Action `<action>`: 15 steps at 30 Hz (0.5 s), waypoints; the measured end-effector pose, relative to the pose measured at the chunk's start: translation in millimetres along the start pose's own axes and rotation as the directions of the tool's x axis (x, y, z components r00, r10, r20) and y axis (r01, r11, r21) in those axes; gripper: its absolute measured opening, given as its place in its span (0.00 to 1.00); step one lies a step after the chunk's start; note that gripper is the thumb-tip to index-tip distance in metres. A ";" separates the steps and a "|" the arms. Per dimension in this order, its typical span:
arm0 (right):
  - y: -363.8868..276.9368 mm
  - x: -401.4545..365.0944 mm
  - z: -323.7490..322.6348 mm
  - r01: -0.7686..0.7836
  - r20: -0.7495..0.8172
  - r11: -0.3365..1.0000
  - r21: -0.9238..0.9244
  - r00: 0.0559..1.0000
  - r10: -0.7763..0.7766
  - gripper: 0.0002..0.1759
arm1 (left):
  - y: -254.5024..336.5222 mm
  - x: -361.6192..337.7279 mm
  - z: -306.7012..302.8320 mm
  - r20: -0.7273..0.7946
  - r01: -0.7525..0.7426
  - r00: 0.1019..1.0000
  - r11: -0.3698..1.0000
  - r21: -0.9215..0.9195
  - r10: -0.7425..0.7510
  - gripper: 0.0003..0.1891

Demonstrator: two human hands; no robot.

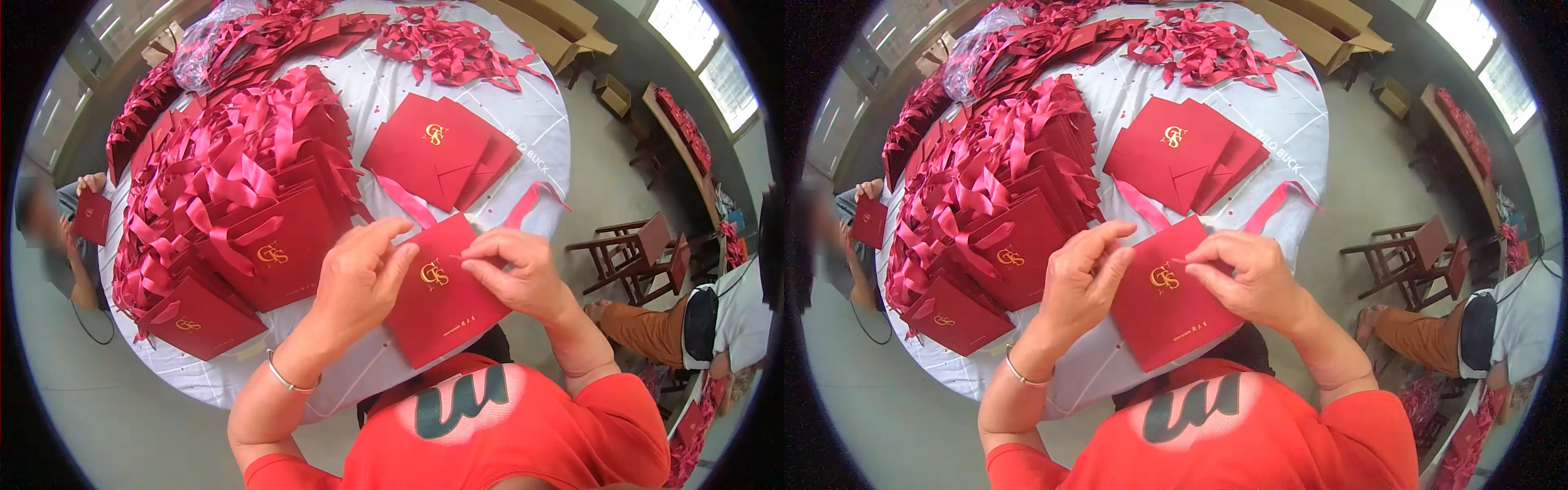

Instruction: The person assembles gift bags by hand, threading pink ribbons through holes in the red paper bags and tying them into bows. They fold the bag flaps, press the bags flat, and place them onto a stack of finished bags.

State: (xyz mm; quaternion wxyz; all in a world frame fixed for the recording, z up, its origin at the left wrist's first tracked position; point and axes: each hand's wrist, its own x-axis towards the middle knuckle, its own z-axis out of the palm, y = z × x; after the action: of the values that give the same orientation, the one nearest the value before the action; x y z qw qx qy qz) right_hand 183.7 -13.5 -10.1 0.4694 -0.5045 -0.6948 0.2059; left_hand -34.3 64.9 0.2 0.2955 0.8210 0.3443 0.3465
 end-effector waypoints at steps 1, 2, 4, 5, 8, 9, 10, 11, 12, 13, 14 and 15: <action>2.9 -4.1 -0.6 -0.006 0.022 0.999 -0.049 1.000 0.007 0.07 | 0.1 1.2 2.4 0.009 -0.050 0.999 0.999 0.002 0.050 0.12; 11.8 -7.9 3.3 0.144 0.055 0.983 -0.116 0.989 -0.138 0.09 | -0.9 1.9 6.1 0.020 -0.098 0.995 0.995 0.004 0.098 0.13; 12.9 -15.5 11.8 0.204 0.045 0.957 -0.207 0.979 -0.199 0.10 | -1.7 3.7 12.6 0.039 -0.155 0.987 0.986 0.055 0.153 0.15; 13.2 -19.0 16.8 0.264 0.046 0.916 -0.302 0.964 -0.263 0.11 | 0.3 4.7 12.3 0.133 -0.161 0.980 0.981 0.108 0.147 0.15; 18.2 -22.6 22.4 0.295 0.023 0.893 -0.341 0.952 -0.306 0.13 | 13.4 11.6 9.2 0.233 -0.131 0.970 0.963 0.235 0.075 0.14; 19.3 -22.3 22.6 0.306 0.014 0.885 -0.351 0.947 -0.321 0.13 | 15.5 15.3 9.1 0.230 -0.106 0.972 0.946 0.306 0.035 0.14; 20.5 -22.5 22.8 0.302 0.009 0.888 -0.345 0.948 -0.319 0.13 | 12.6 17.5 11.4 0.225 -0.128 0.973 0.934 0.334 0.053 0.13; 21.5 -22.5 23.0 0.302 0.007 0.889 -0.343 0.948 -0.319 0.14 | 11.9 18.8 13.2 0.230 -0.129 0.972 0.932 0.339 0.051 0.13; 22.5 -22.6 23.1 0.301 0.005 0.890 -0.343 0.948 -0.319 0.14 | 11.7 20.3 15.0 0.254 -0.078 0.967 0.935 0.347 -0.014 0.12; 22.6 -22.3 22.5 0.297 -0.002 0.891 -0.342 0.948 -0.317 0.14 | 11.6 22.5 16.7 0.277 -0.027 0.958 0.935 0.354 -0.077 0.11; 22.0 -21.9 21.4 0.301 -0.001 0.895 -0.328 0.948 -0.319 0.15 | 11.2 25.0 17.8 0.283 -0.032 0.956 0.935 0.354 -0.075 0.11; 21.5 -22.3 20.4 0.304 0.003 0.900 -0.313 0.948 -0.320 0.15 | 10.8 27.0 18.7 0.255 -0.001 0.962 0.933 0.360 -0.097 0.10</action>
State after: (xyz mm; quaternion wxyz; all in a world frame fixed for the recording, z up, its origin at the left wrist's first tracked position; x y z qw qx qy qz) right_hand 178.2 -20.9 -46.0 0.4281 -0.4588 -0.7785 0.0042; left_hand -1.8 74.7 7.0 0.1941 0.8915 0.3783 0.1565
